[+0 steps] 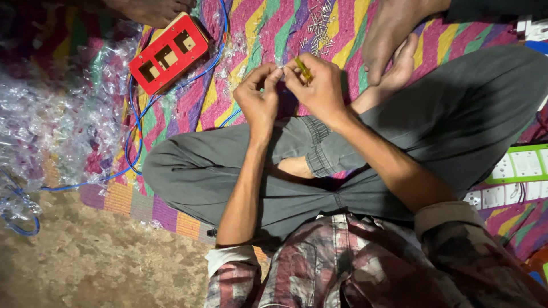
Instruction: The person sits cross-legged on a floor mat and assembles white electrical switch plates, picking up small screws and driving them into the plate holes using a small screwdriver. They repeatedly take screws from a pile on the mat, position a plate, and tighten screws one at a time.
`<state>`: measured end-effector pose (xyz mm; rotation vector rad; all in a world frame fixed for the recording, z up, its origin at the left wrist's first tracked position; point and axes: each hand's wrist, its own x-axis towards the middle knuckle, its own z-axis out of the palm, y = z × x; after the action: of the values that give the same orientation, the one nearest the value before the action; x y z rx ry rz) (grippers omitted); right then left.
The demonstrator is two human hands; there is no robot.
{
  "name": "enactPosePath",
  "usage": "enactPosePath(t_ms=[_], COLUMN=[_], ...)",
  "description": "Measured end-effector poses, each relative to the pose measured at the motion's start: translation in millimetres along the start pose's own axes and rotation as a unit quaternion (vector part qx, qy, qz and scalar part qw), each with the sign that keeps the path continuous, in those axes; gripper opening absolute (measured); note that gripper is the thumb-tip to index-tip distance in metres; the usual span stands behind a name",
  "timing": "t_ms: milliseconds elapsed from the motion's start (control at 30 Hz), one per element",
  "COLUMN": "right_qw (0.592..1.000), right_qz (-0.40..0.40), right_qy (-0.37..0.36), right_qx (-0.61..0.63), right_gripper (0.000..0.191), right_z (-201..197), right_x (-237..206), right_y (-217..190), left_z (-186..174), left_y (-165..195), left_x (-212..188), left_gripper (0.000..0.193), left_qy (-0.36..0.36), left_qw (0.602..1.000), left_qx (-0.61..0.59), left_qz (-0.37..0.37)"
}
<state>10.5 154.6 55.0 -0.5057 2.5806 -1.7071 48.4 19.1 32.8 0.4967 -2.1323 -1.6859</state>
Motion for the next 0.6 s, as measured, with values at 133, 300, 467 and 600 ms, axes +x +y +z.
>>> enactPosePath(t_ms=[133,300,467,600], right_qw=[0.987,0.995,0.981,0.97], right_qz=[-0.094,-0.026,0.087,0.104], right_qy=[0.083,0.085,-0.005,-0.046], right_qx=[-0.102,-0.037,0.176,0.216], right_gripper=[0.011,0.008,0.006,0.008], right_z=[-20,-45,-34,-25], right_x=[12,25,17,20], right_y=[5,18,24,32], left_z=[-15,-18,-7,-8], left_y=[4,-5,-25,-35], left_x=[1,4,6,8], left_gripper=[0.009,0.006,0.009,0.012], left_qy=[-0.014,-0.06,-0.135,-0.148], left_qw=[0.998,0.998,0.977,0.971], left_qx=[0.064,-0.013,-0.107,-0.144], left_qz=[-0.001,0.001,-0.128,-0.124])
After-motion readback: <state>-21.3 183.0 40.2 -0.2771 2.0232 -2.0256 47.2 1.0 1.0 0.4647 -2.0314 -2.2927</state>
